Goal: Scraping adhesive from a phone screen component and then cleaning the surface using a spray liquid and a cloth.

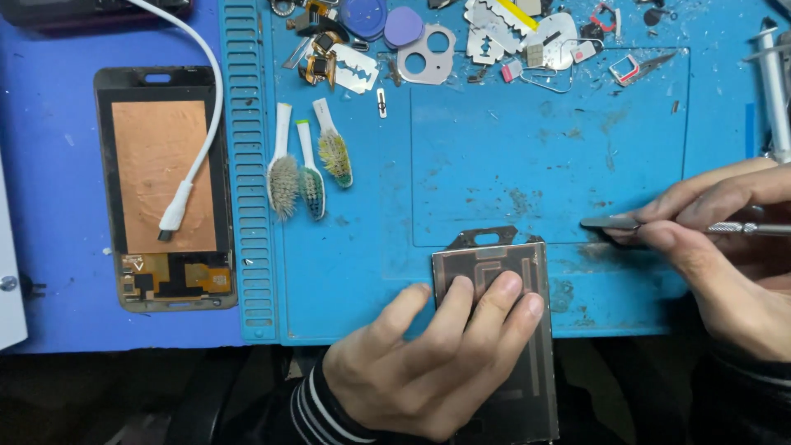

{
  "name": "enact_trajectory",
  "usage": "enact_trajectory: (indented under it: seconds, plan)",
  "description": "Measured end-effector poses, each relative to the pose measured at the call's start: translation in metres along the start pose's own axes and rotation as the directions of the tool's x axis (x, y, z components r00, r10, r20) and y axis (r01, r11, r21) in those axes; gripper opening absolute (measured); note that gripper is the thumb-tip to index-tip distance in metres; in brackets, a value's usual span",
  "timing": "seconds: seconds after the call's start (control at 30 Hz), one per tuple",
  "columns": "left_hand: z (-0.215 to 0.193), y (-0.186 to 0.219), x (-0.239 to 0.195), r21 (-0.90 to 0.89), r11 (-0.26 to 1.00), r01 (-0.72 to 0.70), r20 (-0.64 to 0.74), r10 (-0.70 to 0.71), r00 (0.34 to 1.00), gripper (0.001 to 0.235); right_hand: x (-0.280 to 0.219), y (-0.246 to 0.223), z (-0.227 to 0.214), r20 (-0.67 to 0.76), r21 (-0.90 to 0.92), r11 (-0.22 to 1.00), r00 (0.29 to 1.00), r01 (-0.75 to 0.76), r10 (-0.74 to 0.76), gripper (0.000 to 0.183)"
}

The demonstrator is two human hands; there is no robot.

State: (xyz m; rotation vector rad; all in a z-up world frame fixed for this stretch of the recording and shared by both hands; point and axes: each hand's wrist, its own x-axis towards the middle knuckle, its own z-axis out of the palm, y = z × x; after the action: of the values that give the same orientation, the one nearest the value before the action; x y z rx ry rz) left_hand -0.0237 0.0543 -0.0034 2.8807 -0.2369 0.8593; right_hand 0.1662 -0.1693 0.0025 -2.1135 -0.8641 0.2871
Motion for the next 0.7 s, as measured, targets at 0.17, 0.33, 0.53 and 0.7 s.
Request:
enact_trajectory:
  seconds: [0.17,0.33,0.53,0.7]
  plan:
    - [0.006,0.000,-0.001,-0.045,0.998,0.043,-0.030,-0.044,0.999,0.028,0.006,-0.009,0.005,0.109,0.090,0.988,0.987,-0.124,0.114,0.033]
    - [0.011,0.002,-0.006,-0.058,0.996,0.074,0.014,-0.074,0.997,0.033,0.013,0.012,0.009,0.088,0.209,0.972,0.992,-0.105,0.088,0.025]
    - [0.013,0.000,-0.001,-0.124,0.986,0.109,0.069,-0.101,0.992,0.029,0.017,0.011,0.013,0.192,0.064,0.968,0.955,-0.242,0.226,0.007]
    - [0.013,0.000,0.005,-0.243,0.953,0.179,0.085,-0.163,0.983,0.027,0.011,0.016,0.015,0.144,0.227,0.958,0.979,-0.176,0.146,0.032]
